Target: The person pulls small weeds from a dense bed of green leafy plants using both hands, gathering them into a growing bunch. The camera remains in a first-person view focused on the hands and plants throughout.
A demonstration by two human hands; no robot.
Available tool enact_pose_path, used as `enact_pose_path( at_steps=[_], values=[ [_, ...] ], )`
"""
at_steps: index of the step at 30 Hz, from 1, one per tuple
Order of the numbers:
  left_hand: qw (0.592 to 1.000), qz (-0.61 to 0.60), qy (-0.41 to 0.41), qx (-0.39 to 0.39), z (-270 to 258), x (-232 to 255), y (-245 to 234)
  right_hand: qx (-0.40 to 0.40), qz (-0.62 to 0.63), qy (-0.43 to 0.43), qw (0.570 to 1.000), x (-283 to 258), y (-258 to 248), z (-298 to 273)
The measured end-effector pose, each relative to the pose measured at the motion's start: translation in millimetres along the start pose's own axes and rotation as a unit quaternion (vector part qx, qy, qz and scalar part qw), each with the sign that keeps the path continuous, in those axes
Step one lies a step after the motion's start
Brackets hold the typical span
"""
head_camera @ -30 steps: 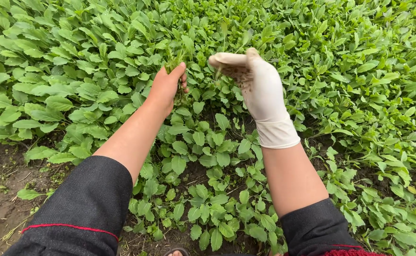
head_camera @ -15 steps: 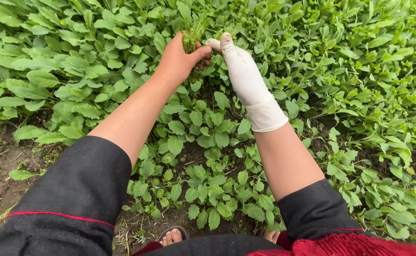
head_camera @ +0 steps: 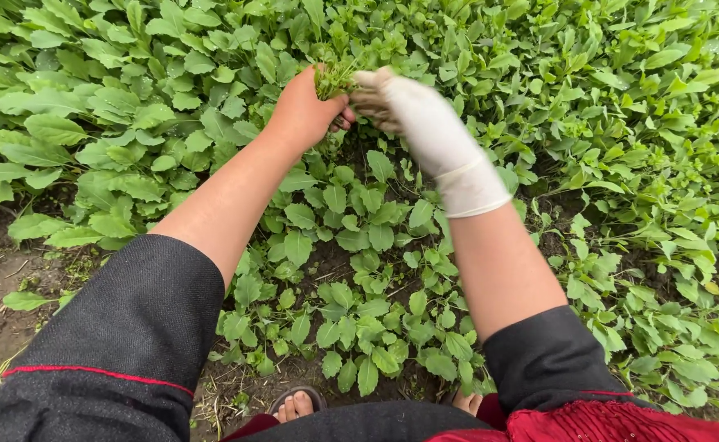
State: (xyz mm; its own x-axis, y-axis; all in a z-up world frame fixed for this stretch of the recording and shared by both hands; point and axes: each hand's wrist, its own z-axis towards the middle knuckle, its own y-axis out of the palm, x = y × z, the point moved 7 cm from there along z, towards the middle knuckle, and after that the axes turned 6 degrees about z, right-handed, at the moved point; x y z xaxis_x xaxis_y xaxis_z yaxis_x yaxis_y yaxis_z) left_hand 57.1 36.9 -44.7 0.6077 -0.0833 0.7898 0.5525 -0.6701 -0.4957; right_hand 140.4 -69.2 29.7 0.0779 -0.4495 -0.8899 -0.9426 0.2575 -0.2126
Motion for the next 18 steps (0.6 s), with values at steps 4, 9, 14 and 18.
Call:
enact_pose_path(
  at_steps=[4,9,14,18],
  values=[
    [0.998,-0.05,-0.025,0.016,9.4,-13.9,-16.4,0.097,0.117,-0.016,0.988,0.5,-57.8,3.2],
    [0.977,-0.158,-0.089,0.114,23.3,-50.9,-46.5,0.15,0.22,-0.084,0.96,17.1,-95.7,20.6],
    [0.972,-0.129,-0.112,0.161,16.0,-57.9,-68.4,0.088,0.08,-0.058,0.991,27.5,-64.1,24.3],
    [0.974,-0.113,-0.095,0.173,-1.5,-60.0,-86.1,0.037,0.052,-0.097,0.993,44.2,-50.5,42.2]
  ],
)
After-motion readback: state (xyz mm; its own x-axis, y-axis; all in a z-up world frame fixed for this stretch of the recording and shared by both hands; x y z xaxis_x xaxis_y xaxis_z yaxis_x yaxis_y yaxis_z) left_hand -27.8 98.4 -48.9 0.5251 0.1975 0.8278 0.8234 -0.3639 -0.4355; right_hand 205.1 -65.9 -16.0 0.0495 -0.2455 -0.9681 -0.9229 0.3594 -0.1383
